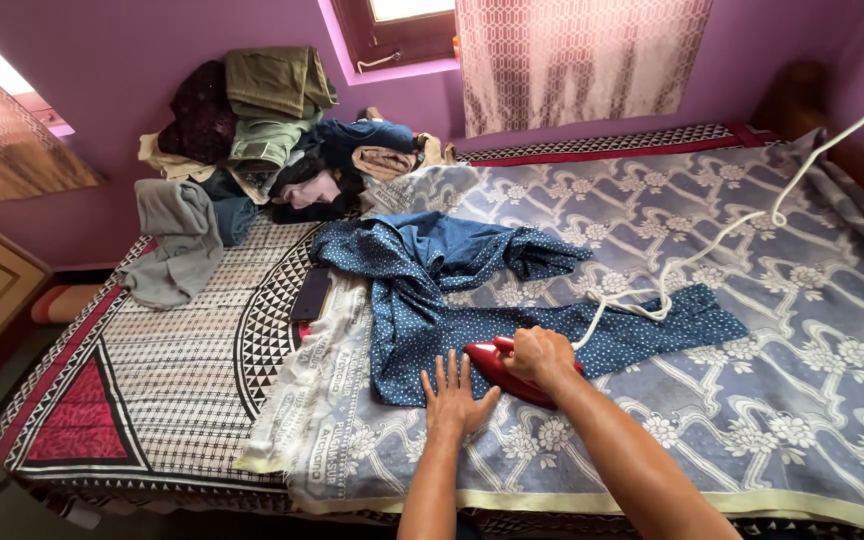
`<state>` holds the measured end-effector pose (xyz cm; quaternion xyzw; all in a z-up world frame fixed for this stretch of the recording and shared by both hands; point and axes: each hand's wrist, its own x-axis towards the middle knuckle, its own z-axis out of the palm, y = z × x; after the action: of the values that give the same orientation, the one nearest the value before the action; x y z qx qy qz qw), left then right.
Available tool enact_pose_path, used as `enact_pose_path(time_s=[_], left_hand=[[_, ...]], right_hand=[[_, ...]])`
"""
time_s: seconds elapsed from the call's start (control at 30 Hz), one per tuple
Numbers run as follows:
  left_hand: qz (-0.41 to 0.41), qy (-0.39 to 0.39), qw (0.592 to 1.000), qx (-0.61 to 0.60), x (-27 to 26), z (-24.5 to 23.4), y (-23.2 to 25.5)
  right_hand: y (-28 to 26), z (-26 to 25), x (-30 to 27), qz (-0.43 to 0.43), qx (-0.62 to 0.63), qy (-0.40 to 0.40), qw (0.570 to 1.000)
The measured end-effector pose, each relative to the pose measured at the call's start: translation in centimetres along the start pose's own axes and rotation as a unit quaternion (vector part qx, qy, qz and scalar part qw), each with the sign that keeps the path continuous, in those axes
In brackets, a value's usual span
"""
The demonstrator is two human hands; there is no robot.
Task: Iron a patterned shirt on a bed and fold it neatly.
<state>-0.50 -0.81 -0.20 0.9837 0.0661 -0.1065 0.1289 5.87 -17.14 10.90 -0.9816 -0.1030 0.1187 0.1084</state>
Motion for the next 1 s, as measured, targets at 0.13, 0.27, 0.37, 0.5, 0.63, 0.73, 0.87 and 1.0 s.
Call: enact_pose_path(time_s=[0.13, 0.27, 0.37, 0.5, 0.63, 0.73, 0.87, 1.0], left_hand=[[-0.011, -0.041, 0.999, 0.018, 0.0, -0.7, 0.5], [-0.013, -0.045, 0.999, 0.018, -0.1, -0.8, 0.4], [-0.008, -0.033, 0.999, 0.009, -0.2, -0.7, 0.4], [-0.004, -0.025, 1.000, 0.004, 0.0, -0.6, 0.3], [-0.004, -0.019, 1.000, 0.005, -0.1, -0.5, 0.3], [-0.001, -0.018, 1.000, 0.002, 0.0, -0.6, 0.2], [-0.001, -0.020, 1.000, -0.001, -0.1, -0.5, 0.4], [-0.003, -0.016, 1.000, -0.001, -0.2, -0.6, 0.4]], right_hand=[[0.2, -0.1, -0.1, 0.001, -0.009, -0.025, 1.000], [0.2, 0.2, -0.3, -0.002, -0.005, -0.012, 1.000], [0.4, 0.7, -0.1, -0.007, 0.006, 0.018, 1.000], [0.4, 1.4, 0.8, 0.008, 0.027, 0.036, 0.999], [0.2, 1.4, 1.4, 0.024, 0.035, 0.036, 0.998], [0.3, 1.9, 2.2, 0.028, 0.025, 0.039, 0.999], [0.3, 1.4, 1.6, 0.024, 0.037, 0.045, 0.998], [0.5, 1.7, 1.3, 0.013, 0.033, 0.053, 0.998]])
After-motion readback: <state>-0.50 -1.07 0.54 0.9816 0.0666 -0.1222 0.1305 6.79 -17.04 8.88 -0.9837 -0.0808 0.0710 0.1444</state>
